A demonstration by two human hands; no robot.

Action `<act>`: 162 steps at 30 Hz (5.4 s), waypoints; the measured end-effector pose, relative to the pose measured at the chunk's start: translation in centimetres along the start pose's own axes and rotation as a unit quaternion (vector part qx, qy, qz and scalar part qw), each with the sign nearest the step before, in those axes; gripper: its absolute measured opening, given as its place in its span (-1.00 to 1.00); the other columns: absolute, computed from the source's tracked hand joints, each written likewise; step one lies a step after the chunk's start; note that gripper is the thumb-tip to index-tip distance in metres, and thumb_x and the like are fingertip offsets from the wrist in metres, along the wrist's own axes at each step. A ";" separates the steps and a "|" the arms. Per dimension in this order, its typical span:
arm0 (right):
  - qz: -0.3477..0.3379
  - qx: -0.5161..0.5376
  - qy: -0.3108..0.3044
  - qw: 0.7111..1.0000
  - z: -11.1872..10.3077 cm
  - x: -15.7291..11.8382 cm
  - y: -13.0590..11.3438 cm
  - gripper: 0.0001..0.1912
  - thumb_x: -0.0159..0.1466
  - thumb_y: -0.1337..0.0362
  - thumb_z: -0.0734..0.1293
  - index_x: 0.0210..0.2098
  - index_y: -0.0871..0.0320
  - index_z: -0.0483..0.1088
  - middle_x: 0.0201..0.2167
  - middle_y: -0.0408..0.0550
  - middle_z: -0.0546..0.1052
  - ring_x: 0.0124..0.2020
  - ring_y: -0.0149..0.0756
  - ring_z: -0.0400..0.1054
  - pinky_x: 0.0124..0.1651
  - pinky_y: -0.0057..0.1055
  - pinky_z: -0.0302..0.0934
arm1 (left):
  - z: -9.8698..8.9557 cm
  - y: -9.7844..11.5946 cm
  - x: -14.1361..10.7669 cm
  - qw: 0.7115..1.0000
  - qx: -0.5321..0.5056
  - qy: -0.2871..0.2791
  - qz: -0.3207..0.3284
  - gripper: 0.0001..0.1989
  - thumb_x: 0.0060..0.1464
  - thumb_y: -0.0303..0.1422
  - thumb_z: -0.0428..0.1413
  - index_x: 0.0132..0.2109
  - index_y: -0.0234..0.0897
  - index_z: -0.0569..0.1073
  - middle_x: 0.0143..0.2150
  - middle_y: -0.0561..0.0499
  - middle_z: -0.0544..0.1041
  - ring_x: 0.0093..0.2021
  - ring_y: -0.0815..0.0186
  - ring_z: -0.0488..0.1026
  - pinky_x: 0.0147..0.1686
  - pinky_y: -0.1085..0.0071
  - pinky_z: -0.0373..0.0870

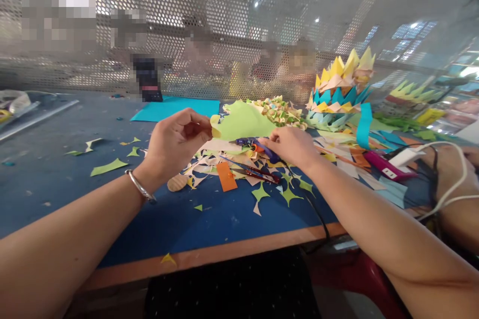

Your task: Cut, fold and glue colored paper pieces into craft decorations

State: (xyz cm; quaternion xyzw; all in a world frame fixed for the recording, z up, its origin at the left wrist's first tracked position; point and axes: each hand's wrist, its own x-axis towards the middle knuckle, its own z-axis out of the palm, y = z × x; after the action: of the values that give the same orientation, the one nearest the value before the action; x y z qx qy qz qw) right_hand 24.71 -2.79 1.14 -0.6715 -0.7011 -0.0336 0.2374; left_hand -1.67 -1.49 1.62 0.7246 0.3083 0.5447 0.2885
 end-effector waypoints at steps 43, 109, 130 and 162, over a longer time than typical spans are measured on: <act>-0.230 0.231 -0.180 0.928 0.2 -2.0 -3.6 -0.92 0.28 0.34 0.36 -0.28 0.20 0.52 -0.36 -0.07 0.55 -0.38 -0.38 0.39 -0.34 -0.44 0.18 | 0.4 -0.8 -0.2 0.994 0.042 -0.089 -0.045 -0.90 -0.05 -0.33 0.23 -0.33 -0.22 0.48 -0.40 0.02 0.58 -0.37 0.30 0.52 -0.34 0.38 0.46; -0.185 0.434 -0.015 0.882 -0.6 -3.4 -5.0 -0.92 0.27 0.28 0.38 -0.30 0.17 0.48 -0.44 -0.17 0.45 -0.52 -0.50 0.23 -0.44 -0.47 0.17 | 1.2 0.6 -1.4 0.983 0.067 -0.171 0.012 -0.94 0.02 -0.43 0.16 -0.38 -0.18 0.51 -0.28 -0.01 0.57 -0.29 0.27 0.54 -0.27 0.36 0.52; -0.304 0.317 0.049 0.897 -0.1 -3.4 -4.4 -0.91 0.31 0.40 0.35 -0.19 0.15 0.47 -0.36 -0.11 0.45 -0.48 -0.47 0.30 -0.39 -0.45 0.28 | 1.3 0.7 -1.4 0.982 0.065 -0.175 -0.032 -0.93 0.02 -0.38 0.16 -0.38 -0.29 0.49 -0.33 -0.03 0.55 -0.36 0.31 0.52 -0.29 0.36 0.53; -0.326 0.286 0.027 0.901 -0.4 -3.5 -4.7 -0.94 0.32 0.41 0.33 -0.24 0.17 0.46 -0.37 -0.09 0.46 -0.52 -0.50 0.29 -0.43 -0.49 0.24 | 1.2 0.3 -1.4 0.975 0.085 -0.204 -0.032 -0.94 0.02 -0.40 0.16 -0.38 -0.30 0.51 -0.39 0.00 0.56 -0.40 0.33 0.51 -0.36 0.40 0.50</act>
State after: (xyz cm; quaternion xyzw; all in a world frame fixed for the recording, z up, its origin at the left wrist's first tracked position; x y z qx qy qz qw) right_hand 20.30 -6.58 1.42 -0.3075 -0.8534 0.0746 0.4143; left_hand -0.77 -2.87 0.64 0.8321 0.3110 0.3478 0.2999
